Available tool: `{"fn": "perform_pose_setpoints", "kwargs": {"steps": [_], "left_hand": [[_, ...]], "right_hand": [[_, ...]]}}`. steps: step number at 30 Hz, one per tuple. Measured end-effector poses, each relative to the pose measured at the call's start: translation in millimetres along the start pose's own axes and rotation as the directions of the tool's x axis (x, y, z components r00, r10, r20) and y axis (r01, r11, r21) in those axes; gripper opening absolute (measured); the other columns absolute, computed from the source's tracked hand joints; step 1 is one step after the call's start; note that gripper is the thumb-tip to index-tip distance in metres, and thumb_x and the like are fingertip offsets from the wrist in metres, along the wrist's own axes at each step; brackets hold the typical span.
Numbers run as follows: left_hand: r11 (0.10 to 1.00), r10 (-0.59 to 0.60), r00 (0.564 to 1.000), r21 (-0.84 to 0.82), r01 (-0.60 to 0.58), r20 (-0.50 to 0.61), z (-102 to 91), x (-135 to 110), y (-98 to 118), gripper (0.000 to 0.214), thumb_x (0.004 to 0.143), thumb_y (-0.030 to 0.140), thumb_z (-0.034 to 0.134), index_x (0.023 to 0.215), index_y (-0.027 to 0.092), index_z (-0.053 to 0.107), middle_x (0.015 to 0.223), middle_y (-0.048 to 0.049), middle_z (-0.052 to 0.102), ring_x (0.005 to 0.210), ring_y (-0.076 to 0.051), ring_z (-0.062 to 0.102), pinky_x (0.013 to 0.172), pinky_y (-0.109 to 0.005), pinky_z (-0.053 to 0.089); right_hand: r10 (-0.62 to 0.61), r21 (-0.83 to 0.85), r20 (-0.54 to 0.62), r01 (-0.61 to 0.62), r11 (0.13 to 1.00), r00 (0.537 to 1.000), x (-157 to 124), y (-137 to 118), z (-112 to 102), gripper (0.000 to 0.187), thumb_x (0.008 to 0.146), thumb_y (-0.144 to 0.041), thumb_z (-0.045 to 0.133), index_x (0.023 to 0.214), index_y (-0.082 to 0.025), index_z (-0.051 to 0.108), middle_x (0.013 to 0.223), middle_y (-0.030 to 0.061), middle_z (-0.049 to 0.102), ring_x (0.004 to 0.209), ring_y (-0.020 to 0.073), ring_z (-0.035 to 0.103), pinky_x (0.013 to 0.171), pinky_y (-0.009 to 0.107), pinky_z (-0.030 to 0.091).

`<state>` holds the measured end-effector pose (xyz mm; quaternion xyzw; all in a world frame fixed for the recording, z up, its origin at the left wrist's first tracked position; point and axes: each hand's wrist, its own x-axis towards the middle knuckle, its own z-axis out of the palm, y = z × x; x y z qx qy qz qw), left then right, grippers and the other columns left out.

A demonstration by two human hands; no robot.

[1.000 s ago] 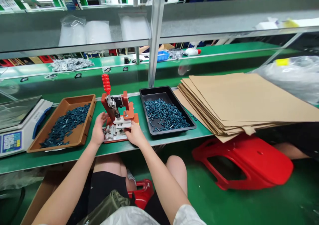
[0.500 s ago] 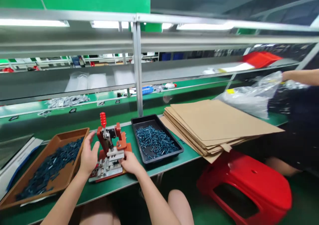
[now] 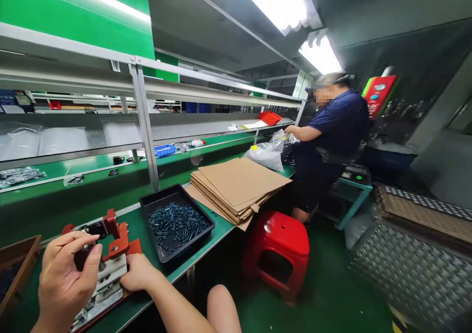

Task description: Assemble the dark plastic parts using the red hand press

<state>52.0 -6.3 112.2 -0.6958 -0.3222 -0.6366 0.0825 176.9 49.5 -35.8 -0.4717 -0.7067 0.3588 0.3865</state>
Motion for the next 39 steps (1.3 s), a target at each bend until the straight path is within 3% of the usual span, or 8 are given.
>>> {"fn": "perform_pose_setpoints", "kwargs": {"steps": [5, 12, 17, 21, 23, 26, 33, 39], "left_hand": [[0.996, 0.02, 0.997, 0.088, -0.026, 0.07, 9.6, 28, -19, 0.022, 0.081, 0.024, 0.065, 0.103, 0.022, 0.065, 0.102, -0.0081, 0.061, 0.099, -0.026, 0.06, 0.099, -0.044, 0.047], [0.932, -0.36, 0.894, 0.127, 0.338, 0.266, 21.8, 89, -47, 0.036, 0.092, 0.037, 0.051, 0.123, 0.02, 0.058, 0.107, -0.0082, 0.065, 0.094, -0.022, 0.064, 0.094, -0.042, 0.051], [0.962, -0.252, 0.937, 0.165, 0.216, 0.242, -8.0, 32, -53, 0.066, 0.096, 0.041, 0.047, 0.155, 0.021, 0.025, 0.143, -0.0152, 0.052, 0.132, -0.028, 0.049, 0.112, -0.049, 0.038], [0.917, -0.324, 0.943, 0.27, 0.295, 0.07, -38.5, -57, -84, 0.062, 0.091, 0.042, 0.054, 0.146, 0.016, 0.04, 0.141, -0.0178, 0.053, 0.132, -0.031, 0.049, 0.114, -0.052, 0.038], [0.846, -0.475, 0.871, 0.341, 0.411, 0.128, -48.1, -99, -103, 0.064, 0.085, 0.046, 0.061, 0.139, 0.014, 0.048, 0.137, -0.0193, 0.057, 0.13, -0.035, 0.052, 0.112, -0.056, 0.039], [0.735, -0.676, 0.684, 0.324, 0.596, 0.276, -54.4, -145, -125, 0.064, 0.083, 0.053, 0.06, 0.134, 0.015, 0.054, 0.135, -0.0187, 0.061, 0.126, -0.035, 0.058, 0.11, -0.057, 0.042], [0.473, -0.853, 0.466, -0.027, 0.881, 0.236, -51.6, -160, -143, 0.075, 0.095, 0.069, 0.019, 0.134, 0.013, 0.051, 0.122, -0.0202, 0.071, 0.121, -0.027, 0.065, 0.108, -0.048, 0.046], [0.537, -0.841, 0.528, 0.068, 0.841, 0.113, -58.5, -155, -111, 0.065, 0.092, 0.065, 0.041, 0.134, 0.017, 0.049, 0.134, -0.0191, 0.062, 0.128, -0.028, 0.058, 0.111, -0.051, 0.042]], "right_hand": [[-0.123, 0.025, 0.043, 0.122, 0.992, 0.991, -6, -7, -3, 0.037, 0.074, -0.01, 0.055, 0.104, -0.025, 0.071, 0.105, -0.0031, 0.075, 0.1, 0.0194, 0.068, 0.086, 0.024, 0.05], [-0.109, 0.021, -0.023, 0.109, 0.994, 0.994, -14, -7, 5, 0.037, 0.08, -0.006, 0.051, 0.108, -0.02, 0.071, 0.114, 0.0058, 0.072, 0.111, 0.0222, 0.064, 0.102, 0.037, 0.048], [-0.3, 0.049, -0.067, 0.304, 0.951, 0.951, -26, -4, 8, 0.05, 0.081, -0.003, 0.047, 0.121, -0.024, 0.068, 0.129, 0.007, 0.062, 0.124, 0.0207, 0.056, 0.11, 0.038, 0.042], [-0.267, 0.028, -0.059, 0.269, 0.963, 0.962, -24, -2, 10, 0.045, 0.083, -0.006, 0.049, 0.12, -0.023, 0.069, 0.124, 0.0066, 0.066, 0.118, 0.0218, 0.059, 0.107, 0.039, 0.044], [-0.218, -0.016, -0.052, 0.217, 0.976, 0.975, -21, -2, 13, 0.042, 0.083, -0.009, 0.052, 0.119, -0.023, 0.069, 0.12, 0.0068, 0.068, 0.115, 0.0234, 0.06, 0.105, 0.04, 0.045], [-0.16, -0.061, -0.047, 0.157, 0.986, 0.986, -18, -1, 18, 0.04, 0.082, -0.013, 0.059, 0.119, -0.023, 0.069, 0.122, 0.0073, 0.068, 0.117, 0.0254, 0.059, 0.106, 0.043, 0.044], [-0.118, -0.045, -0.064, 0.115, 0.992, 0.991, -9, 4, 29, 0.035, 0.081, -0.016, 0.059, 0.113, -0.023, 0.071, 0.12, 0.006, 0.07, 0.114, 0.0231, 0.061, 0.104, 0.04, 0.046], [-0.188, -0.163, -0.174, 0.16, 0.973, 0.967, -20, -7, 21, 0.031, 0.083, -0.014, 0.051, 0.108, -0.019, 0.07, 0.113, 0.011, 0.067, 0.11, 0.0253, 0.06, 0.103, 0.042, 0.047]]}}
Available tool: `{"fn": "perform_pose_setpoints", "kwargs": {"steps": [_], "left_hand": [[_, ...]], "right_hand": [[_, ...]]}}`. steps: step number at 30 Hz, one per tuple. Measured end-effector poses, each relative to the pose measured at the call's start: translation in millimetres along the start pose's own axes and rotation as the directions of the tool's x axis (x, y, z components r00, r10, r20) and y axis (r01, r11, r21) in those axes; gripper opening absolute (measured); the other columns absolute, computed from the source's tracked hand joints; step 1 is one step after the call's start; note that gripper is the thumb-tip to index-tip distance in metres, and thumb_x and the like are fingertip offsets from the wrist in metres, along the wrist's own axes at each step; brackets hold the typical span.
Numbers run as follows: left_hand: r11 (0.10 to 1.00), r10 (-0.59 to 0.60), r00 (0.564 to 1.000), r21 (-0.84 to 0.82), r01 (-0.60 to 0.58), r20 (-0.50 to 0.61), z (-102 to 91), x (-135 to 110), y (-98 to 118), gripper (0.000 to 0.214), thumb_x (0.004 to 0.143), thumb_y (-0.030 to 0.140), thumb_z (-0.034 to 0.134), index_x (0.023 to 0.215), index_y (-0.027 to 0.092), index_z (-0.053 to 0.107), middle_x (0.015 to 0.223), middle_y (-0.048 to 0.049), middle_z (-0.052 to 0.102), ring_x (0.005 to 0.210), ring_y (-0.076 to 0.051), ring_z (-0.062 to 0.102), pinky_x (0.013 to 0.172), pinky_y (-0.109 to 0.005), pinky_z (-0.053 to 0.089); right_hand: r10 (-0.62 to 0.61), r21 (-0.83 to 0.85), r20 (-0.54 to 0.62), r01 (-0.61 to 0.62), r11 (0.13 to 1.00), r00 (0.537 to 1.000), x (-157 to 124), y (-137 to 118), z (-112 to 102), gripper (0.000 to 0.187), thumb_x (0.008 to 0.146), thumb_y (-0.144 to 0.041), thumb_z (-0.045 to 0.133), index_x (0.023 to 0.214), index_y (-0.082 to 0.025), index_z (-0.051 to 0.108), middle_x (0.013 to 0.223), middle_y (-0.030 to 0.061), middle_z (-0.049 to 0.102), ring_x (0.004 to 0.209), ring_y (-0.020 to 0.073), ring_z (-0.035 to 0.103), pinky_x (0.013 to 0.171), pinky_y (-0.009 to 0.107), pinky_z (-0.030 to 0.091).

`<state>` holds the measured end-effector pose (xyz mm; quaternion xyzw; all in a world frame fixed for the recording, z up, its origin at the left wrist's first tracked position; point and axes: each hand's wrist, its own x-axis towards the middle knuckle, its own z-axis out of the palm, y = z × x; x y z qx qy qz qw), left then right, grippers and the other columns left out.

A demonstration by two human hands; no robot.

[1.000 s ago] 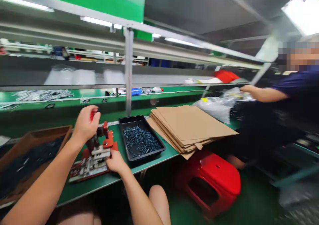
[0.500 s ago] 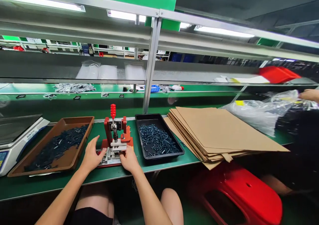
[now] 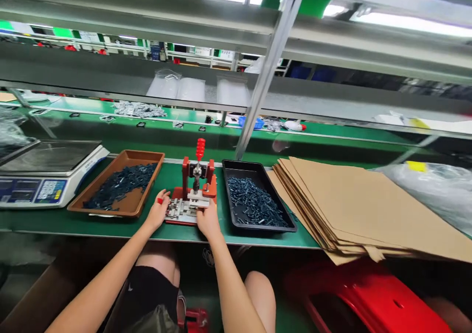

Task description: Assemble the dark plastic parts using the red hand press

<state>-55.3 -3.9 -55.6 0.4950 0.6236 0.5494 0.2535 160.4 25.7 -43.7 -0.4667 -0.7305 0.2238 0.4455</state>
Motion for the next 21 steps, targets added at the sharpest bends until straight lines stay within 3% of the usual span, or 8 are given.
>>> {"fn": "perform_pose_setpoints", "kwargs": {"steps": [2, 4, 6, 9, 12, 15, 18, 21], "left_hand": [[0.992, 0.065, 0.984, 0.117, -0.046, -0.164, -9.9, -39, 7, 0.064, 0.089, 0.059, 0.053, 0.137, 0.017, 0.047, 0.142, -0.02, 0.053, 0.135, -0.031, 0.049, 0.115, -0.054, 0.036], [0.99, 0.063, 0.981, 0.133, -0.039, -0.184, -16.2, -89, 13, 0.06, 0.09, 0.054, 0.054, 0.138, 0.019, 0.047, 0.137, -0.0191, 0.054, 0.126, -0.029, 0.054, 0.11, -0.05, 0.042], [0.996, -0.087, 0.996, -0.009, 0.087, 0.025, -15.3, -134, 17, 0.054, 0.094, 0.055, 0.048, 0.135, 0.021, 0.05, 0.117, -0.0151, 0.063, 0.098, -0.023, 0.064, 0.091, -0.042, 0.053], [0.902, -0.305, 0.897, -0.205, 0.38, 0.32, -14.4, -175, 18, 0.054, 0.093, 0.062, 0.043, 0.12, 0.019, 0.06, 0.092, -0.0093, 0.068, 0.069, -0.018, 0.062, 0.064, -0.033, 0.053], [0.849, -0.424, 0.854, -0.196, 0.49, 0.301, -43.8, -191, 2, 0.056, 0.083, 0.069, 0.054, 0.103, 0.018, 0.067, 0.088, -0.0094, 0.073, 0.07, -0.021, 0.066, 0.064, -0.034, 0.054], [0.859, -0.509, 0.853, 0.011, 0.511, 0.12, -109.8, -185, -53, 0.057, 0.072, 0.074, 0.058, 0.095, 0.023, 0.07, 0.094, -0.0095, 0.078, 0.085, -0.031, 0.073, 0.081, -0.047, 0.059], [0.798, -0.529, 0.849, 0.347, 0.493, 0.011, -182.0, -170, -136, 0.045, 0.055, 0.073, 0.06, 0.072, 0.032, 0.068, 0.08, -0.0027, 0.079, 0.085, -0.04, 0.074, 0.089, -0.06, 0.056], [0.712, -0.514, 0.856, 0.53, 0.461, -0.053, -224.7, -167, -185, 0.036, 0.046, 0.066, 0.058, 0.059, 0.032, 0.062, 0.066, -0.0041, 0.076, 0.085, -0.049, 0.073, 0.09, -0.068, 0.053]], "right_hand": [[-0.002, -0.042, -0.087, -0.001, 0.999, 0.996, -21, -7, -3, 0.023, 0.088, -0.019, 0.05, 0.1, -0.019, 0.069, 0.106, 0.0129, 0.066, 0.104, 0.0277, 0.06, 0.098, 0.046, 0.048], [0.015, -0.027, -0.118, -0.019, 0.999, 0.993, -52, -17, 0, 0.018, 0.093, -0.025, 0.05, 0.093, -0.021, 0.068, 0.096, 0.0115, 0.064, 0.096, 0.028, 0.06, 0.09, 0.047, 0.05], [-0.011, 0.066, 0.02, 0.01, 0.998, 1.0, -88, -31, 7, 0.016, 0.095, -0.027, 0.052, 0.093, -0.024, 0.067, 0.093, 0.0098, 0.063, 0.091, 0.0268, 0.06, 0.083, 0.044, 0.052], [-0.099, 0.2, 0.325, 0.034, 0.979, 0.94, -132, -61, 14, 0.02, 0.095, -0.02, 0.051, 0.098, -0.028, 0.07, 0.095, 0.0089, 0.063, 0.093, 0.0253, 0.061, 0.081, 0.041, 0.053], [-0.149, 0.248, 0.495, 0.025, 0.968, 0.856, -140, -81, 6, 0.036, 0.089, -0.013, 0.056, 0.119, -0.03, 0.066, 0.108, 0.0078, 0.064, 0.102, 0.0235, 0.062, 0.088, 0.039, 0.054], [-0.131, 0.193, 0.458, 0.046, 0.98, 0.879, -107, -69, -29, 0.043, 0.086, -0.015, 0.059, 0.127, -0.028, 0.062, 0.112, 0.0057, 0.067, 0.101, 0.0208, 0.064, 0.091, 0.035, 0.054], [-0.03, -0.02, 0.122, 0.032, 0.999, 0.992, -55, -29, -89, 0.023, 0.092, -0.018, 0.052, 0.104, -0.023, 0.071, 0.098, 0.0058, 0.07, 0.093, 0.0199, 0.066, 0.088, 0.034, 0.053], [0.112, -0.255, -0.079, -0.129, 0.958, 0.991, -6, 16, -143, 0.025, 0.089, -0.013, 0.049, 0.096, -0.018, 0.072, 0.097, 0.0085, 0.073, 0.094, 0.0206, 0.067, 0.09, 0.034, 0.051]]}}
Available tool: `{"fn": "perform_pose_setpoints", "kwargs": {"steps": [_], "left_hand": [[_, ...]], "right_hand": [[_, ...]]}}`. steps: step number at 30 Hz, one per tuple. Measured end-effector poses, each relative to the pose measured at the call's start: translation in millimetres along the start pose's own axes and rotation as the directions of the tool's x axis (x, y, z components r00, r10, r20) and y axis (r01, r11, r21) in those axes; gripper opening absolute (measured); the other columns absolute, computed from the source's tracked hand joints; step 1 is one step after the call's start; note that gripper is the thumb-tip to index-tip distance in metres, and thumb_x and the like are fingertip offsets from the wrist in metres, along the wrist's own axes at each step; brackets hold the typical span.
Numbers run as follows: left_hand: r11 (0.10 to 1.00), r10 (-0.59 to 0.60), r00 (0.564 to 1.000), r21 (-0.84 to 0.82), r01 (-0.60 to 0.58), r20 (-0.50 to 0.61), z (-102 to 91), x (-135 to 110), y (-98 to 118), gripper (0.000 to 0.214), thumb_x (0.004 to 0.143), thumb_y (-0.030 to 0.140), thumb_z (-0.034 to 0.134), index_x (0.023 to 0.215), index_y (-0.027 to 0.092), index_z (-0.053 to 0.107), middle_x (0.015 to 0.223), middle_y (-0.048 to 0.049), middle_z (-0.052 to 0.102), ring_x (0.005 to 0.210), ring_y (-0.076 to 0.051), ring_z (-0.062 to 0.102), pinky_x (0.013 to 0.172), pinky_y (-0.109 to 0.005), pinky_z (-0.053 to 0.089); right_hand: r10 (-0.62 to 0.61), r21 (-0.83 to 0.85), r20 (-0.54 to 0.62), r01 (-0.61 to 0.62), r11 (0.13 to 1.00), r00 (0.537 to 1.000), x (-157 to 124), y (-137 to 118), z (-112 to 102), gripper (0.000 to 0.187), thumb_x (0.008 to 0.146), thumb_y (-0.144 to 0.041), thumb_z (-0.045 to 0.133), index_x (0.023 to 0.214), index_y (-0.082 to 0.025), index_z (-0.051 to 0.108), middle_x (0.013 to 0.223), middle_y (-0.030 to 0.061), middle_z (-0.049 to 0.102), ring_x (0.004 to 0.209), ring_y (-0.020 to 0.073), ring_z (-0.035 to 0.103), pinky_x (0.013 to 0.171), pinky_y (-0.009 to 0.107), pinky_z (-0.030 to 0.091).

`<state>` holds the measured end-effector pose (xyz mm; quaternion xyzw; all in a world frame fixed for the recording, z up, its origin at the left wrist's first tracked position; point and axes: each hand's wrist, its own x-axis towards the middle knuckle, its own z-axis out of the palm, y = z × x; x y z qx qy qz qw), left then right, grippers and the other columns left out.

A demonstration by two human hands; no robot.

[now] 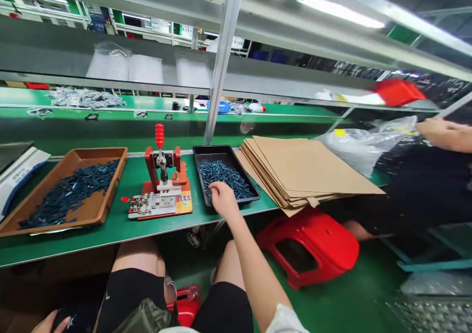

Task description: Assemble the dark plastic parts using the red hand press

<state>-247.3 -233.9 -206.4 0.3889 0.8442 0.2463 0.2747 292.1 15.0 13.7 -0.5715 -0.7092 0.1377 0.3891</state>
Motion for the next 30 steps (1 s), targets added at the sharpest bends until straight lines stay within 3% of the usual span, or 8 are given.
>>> {"fn": "perform_pose_setpoints", "kwargs": {"steps": [3, 6, 10, 13, 15, 20, 26, 30], "left_hand": [[0.993, 0.116, 0.992, -0.033, -0.114, 0.04, -5.4, -2, 16, 0.037, 0.051, 0.062, 0.06, 0.07, 0.032, 0.068, 0.083, -0.0035, 0.08, 0.095, -0.043, 0.073, 0.094, -0.062, 0.055], [0.943, 0.327, 0.944, -0.083, -0.322, 0.053, -15.1, -15, 85, 0.039, 0.065, 0.06, 0.062, 0.09, 0.032, 0.075, 0.101, -0.0019, 0.079, 0.098, -0.034, 0.074, 0.097, -0.051, 0.057], [0.748, 0.663, 0.746, 0.013, -0.664, -0.056, -44.4, -21, 178, 0.029, 0.086, 0.047, 0.055, 0.097, 0.03, 0.076, 0.106, -0.0041, 0.078, 0.102, -0.025, 0.072, 0.099, -0.041, 0.056], [0.665, 0.746, 0.641, 0.158, -0.73, -0.181, -70.2, 2, 224, 0.031, 0.093, 0.041, 0.048, 0.099, 0.024, 0.074, 0.103, -0.0085, 0.075, 0.1, -0.024, 0.07, 0.097, -0.039, 0.055], [0.692, 0.717, 0.675, 0.293, -0.659, -0.175, -84.8, 30, 245, 0.034, 0.093, 0.039, 0.046, 0.107, 0.021, 0.072, 0.109, -0.011, 0.073, 0.103, -0.024, 0.068, 0.098, -0.04, 0.054], [0.747, 0.346, 0.937, 0.616, -0.25, -0.04, -101.7, 102, 274, 0.034, 0.08, 0.033, 0.064, 0.108, 0.015, 0.072, 0.115, -0.0185, 0.071, 0.108, -0.031, 0.068, 0.095, -0.039, 0.052], [0.674, 0.287, 0.957, 0.702, -0.229, 0.037, -100.1, 126, 272, 0.03, 0.084, 0.032, 0.053, 0.099, 0.015, 0.073, 0.109, -0.0213, 0.074, 0.104, -0.036, 0.069, 0.087, -0.043, 0.054], [0.629, 0.316, 0.947, 0.733, -0.257, 0.061, -98.8, 129, 274, 0.032, 0.081, 0.028, 0.048, 0.094, 0.012, 0.073, 0.108, -0.024, 0.073, 0.105, -0.037, 0.069, 0.089, -0.045, 0.053]], "right_hand": [[0.136, -0.248, 0.222, -0.079, 0.966, 0.965, 40, 30, -9, 0.035, 0.08, -0.002, 0.05, 0.098, -0.017, 0.075, 0.096, 0.008, 0.075, 0.091, 0.0187, 0.068, 0.087, 0.029, 0.049], [0.195, -0.381, 0.406, -0.029, 0.924, 0.893, 54, 35, -2, 0.032, 0.07, 0.002, 0.058, 0.086, -0.018, 0.077, 0.086, 0.0074, 0.075, 0.082, 0.0181, 0.068, 0.076, 0.025, 0.047], [0.154, -0.382, 0.468, 0.042, 0.923, 0.87, 52, 34, 4, 0.02, 0.072, -0.001, 0.06, 0.063, -0.016, 0.07, 0.07, 0.0107, 0.071, 0.069, 0.0206, 0.066, 0.069, 0.029, 0.045], [0.053, -0.361, 0.315, 0.068, 0.93, 0.948, 52, 36, 5, 0.017, 0.081, -0.01, 0.056, 0.077, -0.017, 0.07, 0.082, 0.0128, 0.072, 0.076, 0.0224, 0.067, 0.074, 0.032, 0.046], [-0.063, -0.271, 0.155, 0.104, 0.957, 0.986, 48, 28, 6, 0.017, 0.087, -0.018, 0.052, 0.09, -0.019, 0.069, 0.088, 0.0125, 0.072, 0.081, 0.0234, 0.067, 0.077, 0.033, 0.048], [-0.22, 0.027, -0.06, 0.222, 0.975, 0.974, 9, -18, 22, 0.016, 0.089, -0.029, 0.052, 0.093, -0.02, 0.065, 0.087, 0.0088, 0.07, 0.077, 0.0228, 0.066, 0.074, 0.035, 0.053], [-0.252, 0.307, 0.089, 0.215, 0.927, 0.964, -39, -49, 64, 0.013, 0.091, -0.023, 0.054, 0.095, -0.022, 0.067, 0.089, 0.0061, 0.07, 0.08, 0.0209, 0.067, 0.075, 0.034, 0.056], [-0.266, 0.302, -0.038, 0.264, 0.916, 0.963, -46, -51, 86, 0.018, 0.094, -0.021, 0.051, 0.099, -0.022, 0.068, 0.103, 0.0109, 0.065, 0.098, 0.0238, 0.064, 0.088, 0.04, 0.054]]}}
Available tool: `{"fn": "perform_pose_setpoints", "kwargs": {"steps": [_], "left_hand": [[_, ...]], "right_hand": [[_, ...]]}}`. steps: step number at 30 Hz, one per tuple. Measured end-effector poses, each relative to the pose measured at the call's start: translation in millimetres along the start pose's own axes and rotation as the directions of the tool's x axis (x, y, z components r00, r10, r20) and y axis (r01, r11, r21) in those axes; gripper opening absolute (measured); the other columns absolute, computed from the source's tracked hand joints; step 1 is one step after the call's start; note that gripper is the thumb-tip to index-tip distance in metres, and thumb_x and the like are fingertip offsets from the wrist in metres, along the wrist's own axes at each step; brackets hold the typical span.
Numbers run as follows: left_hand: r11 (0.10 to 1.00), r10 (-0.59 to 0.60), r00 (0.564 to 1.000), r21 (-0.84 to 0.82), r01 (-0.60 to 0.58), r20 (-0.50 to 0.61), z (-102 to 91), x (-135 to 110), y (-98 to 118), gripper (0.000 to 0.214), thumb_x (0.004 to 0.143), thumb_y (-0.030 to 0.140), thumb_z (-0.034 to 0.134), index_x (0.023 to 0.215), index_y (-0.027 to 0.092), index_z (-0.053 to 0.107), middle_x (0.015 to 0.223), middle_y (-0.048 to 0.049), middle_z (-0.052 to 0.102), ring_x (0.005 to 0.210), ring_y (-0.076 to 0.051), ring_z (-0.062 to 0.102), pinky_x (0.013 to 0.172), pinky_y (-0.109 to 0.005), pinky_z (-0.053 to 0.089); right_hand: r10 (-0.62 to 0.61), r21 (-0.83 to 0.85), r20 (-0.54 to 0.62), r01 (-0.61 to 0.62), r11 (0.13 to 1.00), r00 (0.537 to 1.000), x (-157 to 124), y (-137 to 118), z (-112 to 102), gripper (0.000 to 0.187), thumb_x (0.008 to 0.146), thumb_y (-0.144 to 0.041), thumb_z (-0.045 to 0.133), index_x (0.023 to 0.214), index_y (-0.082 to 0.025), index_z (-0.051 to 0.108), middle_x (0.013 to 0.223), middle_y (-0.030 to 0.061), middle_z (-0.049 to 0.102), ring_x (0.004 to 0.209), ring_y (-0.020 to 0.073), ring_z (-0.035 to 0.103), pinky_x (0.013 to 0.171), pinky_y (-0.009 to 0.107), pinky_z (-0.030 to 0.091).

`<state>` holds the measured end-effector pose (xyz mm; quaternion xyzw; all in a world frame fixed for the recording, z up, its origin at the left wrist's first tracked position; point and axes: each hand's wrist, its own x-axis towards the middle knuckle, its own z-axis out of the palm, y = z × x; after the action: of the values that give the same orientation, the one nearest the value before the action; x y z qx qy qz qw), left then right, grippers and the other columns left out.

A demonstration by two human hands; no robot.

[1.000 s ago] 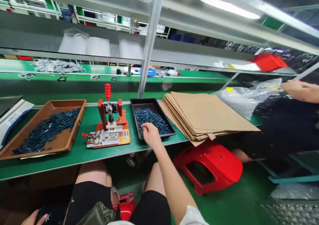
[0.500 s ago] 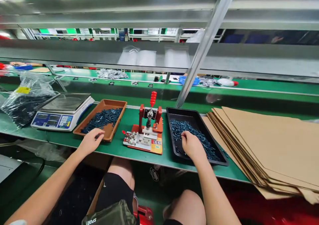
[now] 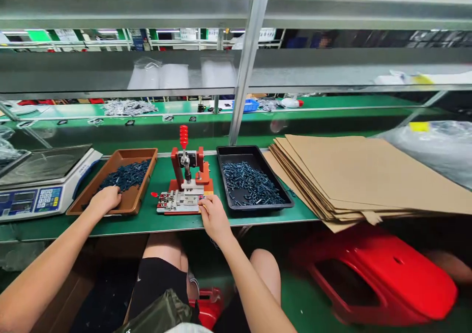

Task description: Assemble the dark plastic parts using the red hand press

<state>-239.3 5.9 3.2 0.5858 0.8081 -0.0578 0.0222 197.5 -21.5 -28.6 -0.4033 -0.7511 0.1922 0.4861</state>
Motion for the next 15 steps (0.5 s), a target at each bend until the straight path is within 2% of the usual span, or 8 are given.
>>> {"fn": "perform_pose_setpoints", "kwargs": {"steps": [3, 6, 7, 9, 11, 13, 15], "left_hand": [[1.0, 0.015, 1.0, -0.007, -0.016, -0.023, -2.8, 3, -2, 0.032, 0.076, 0.03, 0.051, 0.092, 0.012, 0.073, 0.104, -0.0223, 0.074, 0.101, -0.037, 0.07, 0.089, -0.043, 0.053], [0.999, 0.01, 0.995, -0.036, -0.014, -0.098, -11.5, 0, -5, 0.04, 0.078, 0.034, 0.049, 0.103, 0.011, 0.071, 0.102, -0.0202, 0.074, 0.101, -0.037, 0.069, 0.089, -0.045, 0.053], [0.995, 0.007, 0.987, -0.098, -0.023, -0.161, -16.1, -4, -4, 0.042, 0.08, 0.036, 0.048, 0.107, 0.012, 0.069, 0.101, -0.0188, 0.074, 0.1, -0.036, 0.069, 0.09, -0.045, 0.053], [0.937, -0.032, 0.948, -0.34, -0.082, -0.316, -26.6, -16, 5, 0.045, 0.082, 0.041, 0.048, 0.112, 0.013, 0.065, 0.095, -0.014, 0.071, 0.093, -0.031, 0.07, 0.088, -0.043, 0.054], [0.743, -0.1, 0.911, -0.638, -0.199, -0.401, -35.5, -36, 27, 0.047, 0.08, 0.046, 0.053, 0.114, 0.015, 0.061, 0.088, -0.0077, 0.067, 0.082, -0.025, 0.07, 0.081, -0.038, 0.056], [0.502, -0.109, 0.925, -0.824, -0.265, -0.364, -39.5, -60, 60, 0.05, 0.078, 0.05, 0.06, 0.115, 0.017, 0.059, 0.084, -0.0035, 0.064, 0.073, -0.02, 0.069, 0.072, -0.034, 0.057], [0.354, -0.032, 0.957, -0.899, -0.26, -0.289, -37.4, -81, 96, 0.048, 0.076, 0.051, 0.065, 0.109, 0.017, 0.061, 0.082, -0.0033, 0.066, 0.068, -0.019, 0.068, 0.068, -0.033, 0.057]], "right_hand": [[-0.004, 0.001, -0.133, 0.004, 1.0, 0.991, 0, 10, 12, 0.018, 0.094, -0.02, 0.05, 0.1, -0.021, 0.067, 0.11, 0.0126, 0.065, 0.106, 0.0253, 0.062, 0.095, 0.044, 0.052], [0.059, 0.067, -0.254, -0.043, 0.997, 0.965, 0, 20, 20, 0.019, 0.096, -0.022, 0.047, 0.1, -0.021, 0.066, 0.103, 0.011, 0.069, 0.101, 0.0242, 0.065, 0.091, 0.041, 0.053], [0.101, 0.099, -0.28, -0.076, 0.992, 0.955, -1, 23, 23, 0.02, 0.097, -0.023, 0.046, 0.1, -0.021, 0.066, 0.1, 0.0103, 0.07, 0.097, 0.0235, 0.066, 0.089, 0.04, 0.054], [0.186, 0.163, -0.286, -0.144, 0.976, 0.94, -2, 28, 26, 0.02, 0.097, -0.025, 0.047, 0.099, -0.02, 0.066, 0.098, 0.0092, 0.072, 0.092, 0.022, 0.068, 0.084, 0.036, 0.055], [0.258, 0.211, -0.256, -0.207, 0.955, 0.931, -3, 30, 28, 0.019, 0.095, -0.028, 0.051, 0.101, -0.02, 0.066, 0.091, 0.0071, 0.072, 0.082, 0.0201, 0.069, 0.077, 0.033, 0.056], [0.307, 0.232, -0.23, -0.254, 0.939, 0.923, -4, 31, 29, 0.018, 0.092, -0.03, 0.056, 0.103, -0.02, 0.065, 0.084, 0.0046, 0.07, 0.071, 0.0182, 0.066, 0.068, 0.03, 0.055], [0.32, 0.228, -0.209, -0.272, 0.935, 0.924, -5, 30, 29, 0.015, 0.09, -0.031, 0.059, 0.099, -0.02, 0.063, 0.078, 0.0023, 0.067, 0.062, 0.0161, 0.062, 0.061, 0.028, 0.053]]}}
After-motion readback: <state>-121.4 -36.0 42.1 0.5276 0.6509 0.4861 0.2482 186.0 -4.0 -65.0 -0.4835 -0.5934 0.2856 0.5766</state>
